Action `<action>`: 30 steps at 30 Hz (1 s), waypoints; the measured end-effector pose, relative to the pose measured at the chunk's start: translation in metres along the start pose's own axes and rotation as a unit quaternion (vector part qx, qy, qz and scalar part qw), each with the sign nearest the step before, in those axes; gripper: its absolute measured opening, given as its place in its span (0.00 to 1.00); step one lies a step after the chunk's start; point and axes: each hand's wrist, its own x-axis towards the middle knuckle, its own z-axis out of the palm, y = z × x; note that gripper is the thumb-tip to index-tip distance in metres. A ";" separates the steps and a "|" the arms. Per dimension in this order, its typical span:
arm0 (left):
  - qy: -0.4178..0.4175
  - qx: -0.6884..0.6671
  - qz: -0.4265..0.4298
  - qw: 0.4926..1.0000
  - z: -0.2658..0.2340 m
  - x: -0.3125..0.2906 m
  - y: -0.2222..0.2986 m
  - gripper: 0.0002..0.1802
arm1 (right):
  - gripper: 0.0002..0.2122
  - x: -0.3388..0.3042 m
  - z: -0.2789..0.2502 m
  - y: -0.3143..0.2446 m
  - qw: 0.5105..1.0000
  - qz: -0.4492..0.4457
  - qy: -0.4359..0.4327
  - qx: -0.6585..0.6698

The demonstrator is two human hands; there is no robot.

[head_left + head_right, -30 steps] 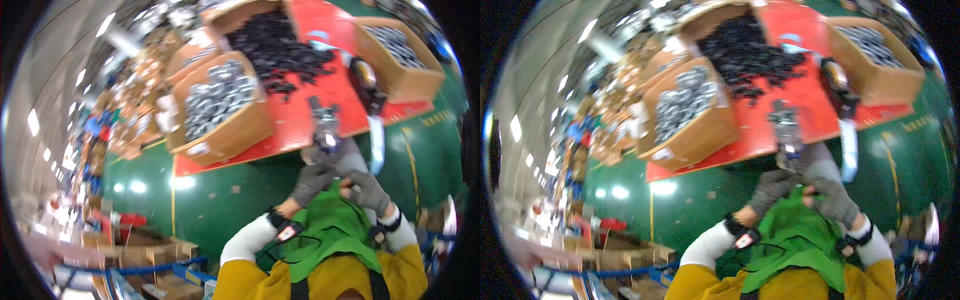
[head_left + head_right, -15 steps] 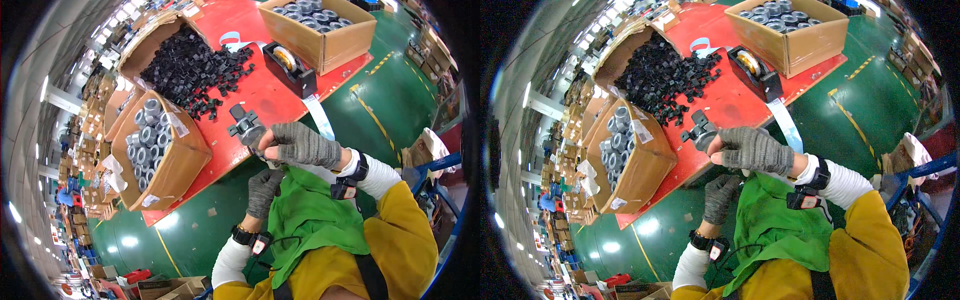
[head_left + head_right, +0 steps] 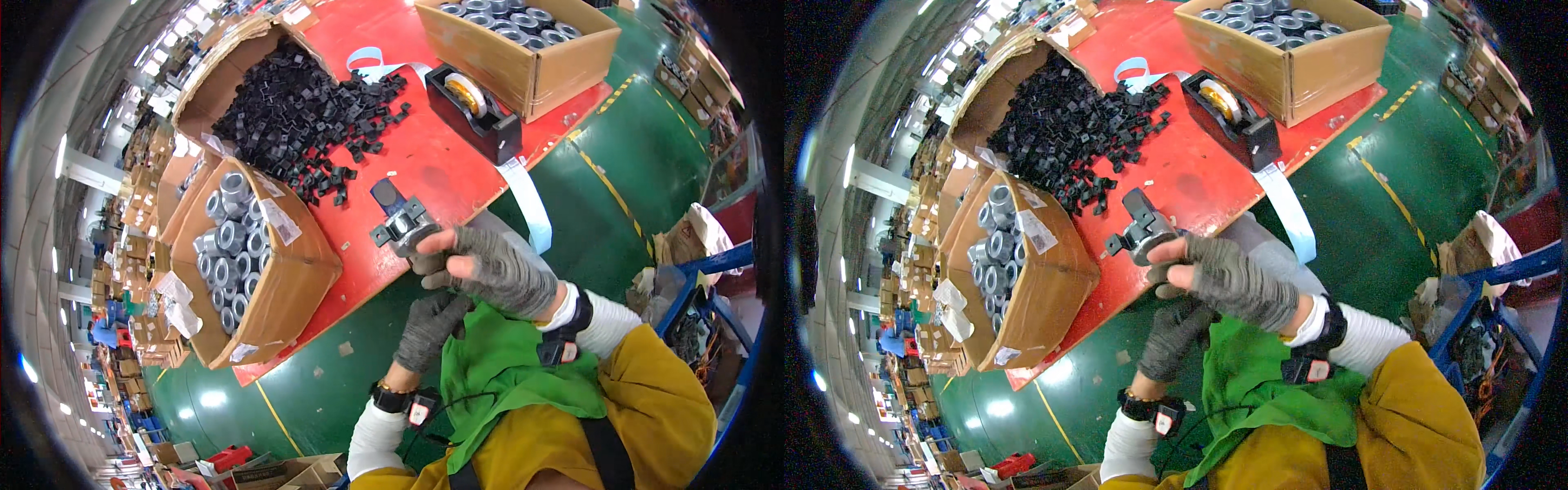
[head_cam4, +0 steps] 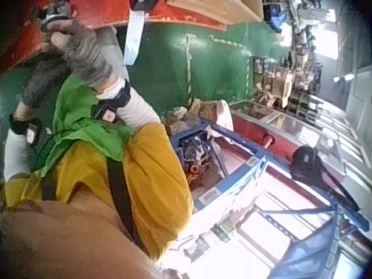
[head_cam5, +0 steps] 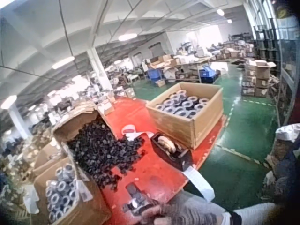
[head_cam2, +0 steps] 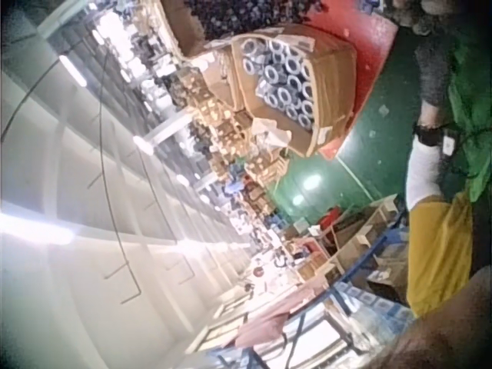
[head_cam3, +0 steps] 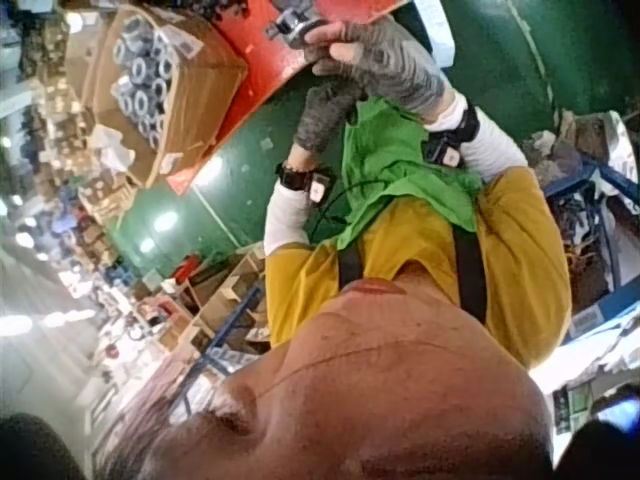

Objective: Assemble metal casing components by fitting them together and applying adhesive labels.

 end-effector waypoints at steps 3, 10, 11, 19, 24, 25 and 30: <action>-0.006 -0.001 0.021 1.000 -0.023 0.001 0.011 0.13 | 0.25 0.000 -0.003 0.026 0.991 -0.007 -0.024 0.131; 0.171 0.181 0.269 0.931 -0.092 0.055 0.036 0.11 | 0.20 0.030 0.006 0.047 0.932 -0.079 -0.106 0.337; 0.149 0.246 0.316 0.904 -0.089 0.058 0.049 0.11 | 0.20 0.031 0.004 0.047 0.932 -0.079 -0.107 0.336; 0.042 0.031 0.126 0.991 -0.093 0.068 0.072 0.08 | 0.19 0.023 0.005 0.043 0.945 -0.056 -0.048 0.320; 0.073 0.045 0.195 0.977 -0.094 0.085 0.071 0.11 | 0.18 -0.019 -0.016 0.020 0.987 0.010 -0.017 0.161; 0.074 0.042 0.195 0.977 -0.096 0.090 0.074 0.11 | 0.18 -0.025 -0.025 0.013 0.994 0.045 -0.017 0.101; -0.010 0.083 0.193 0.978 -0.109 0.099 0.099 0.12 | 0.15 0.006 -0.060 -0.025 0.989 -0.030 0.068 -0.125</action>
